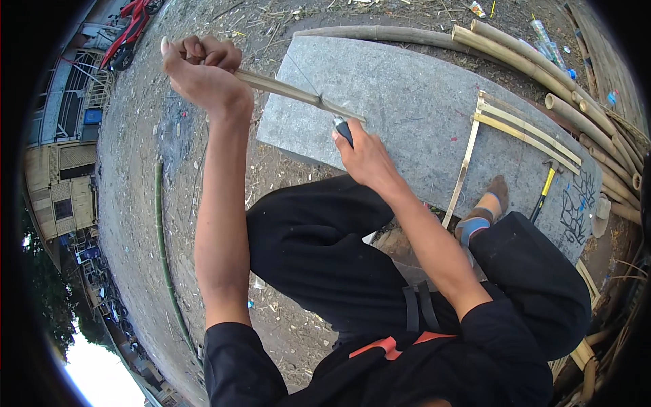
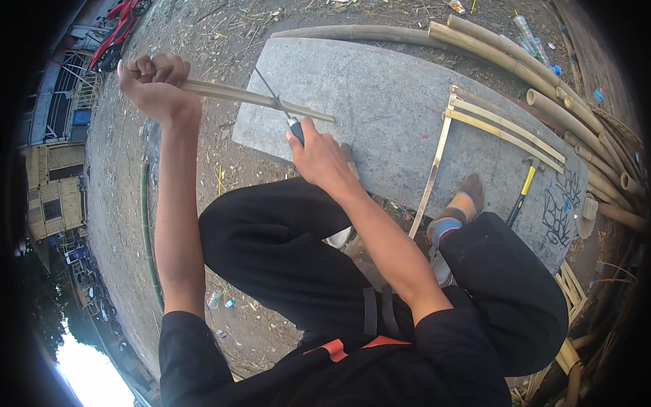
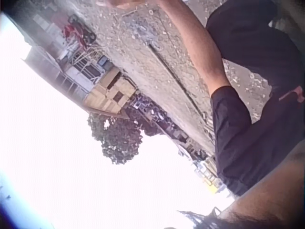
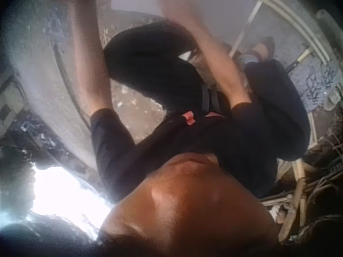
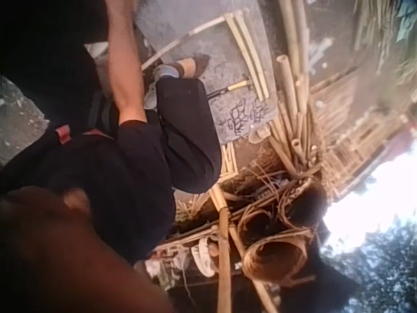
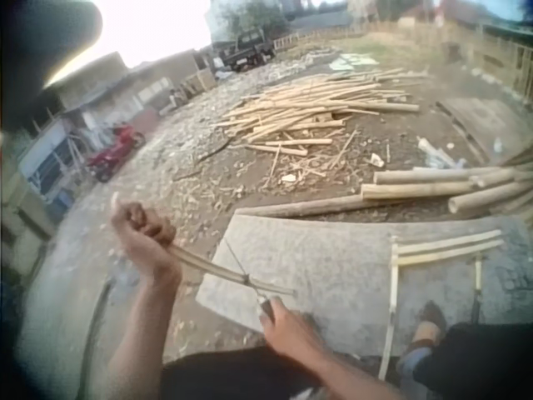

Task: The person hammers wooden slats onto a frame and shaves a piece of bamboo with a knife.

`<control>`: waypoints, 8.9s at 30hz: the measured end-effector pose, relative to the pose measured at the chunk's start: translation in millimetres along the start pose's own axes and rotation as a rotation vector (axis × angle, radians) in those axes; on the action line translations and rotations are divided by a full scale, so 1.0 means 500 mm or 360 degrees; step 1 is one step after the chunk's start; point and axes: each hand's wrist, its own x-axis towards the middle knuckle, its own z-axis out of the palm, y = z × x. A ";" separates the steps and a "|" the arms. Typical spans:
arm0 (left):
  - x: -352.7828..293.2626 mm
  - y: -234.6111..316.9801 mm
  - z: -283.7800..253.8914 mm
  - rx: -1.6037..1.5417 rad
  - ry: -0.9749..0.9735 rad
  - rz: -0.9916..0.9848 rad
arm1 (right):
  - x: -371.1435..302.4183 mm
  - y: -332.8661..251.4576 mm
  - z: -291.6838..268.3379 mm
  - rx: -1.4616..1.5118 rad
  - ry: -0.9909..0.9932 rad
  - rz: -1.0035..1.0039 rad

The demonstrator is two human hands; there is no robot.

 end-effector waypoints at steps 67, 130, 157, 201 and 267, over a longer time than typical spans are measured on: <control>-0.053 0.033 0.023 0.0122 -0.0194 -0.0164 | -0.011 0.145 -0.009 -0.0334 0.0020 0.0102; -0.029 0.016 0.053 0.0132 -0.0220 -0.0128 | 0.001 0.258 -0.012 -0.0291 0.0066 0.0593; -0.019 0.018 0.008 -0.0013 -0.0209 -0.0187 | 0.016 0.130 -0.001 -0.0281 0.0102 0.0022; -0.035 0.003 0.037 -0.0170 -0.0602 -0.0204 | 0.009 0.334 -0.037 -0.0362 0.0066 0.0548; -0.014 0.013 0.007 -0.0406 -0.1255 -0.0597 | 0.065 0.136 -0.099 -0.0170 -0.0175 0.0255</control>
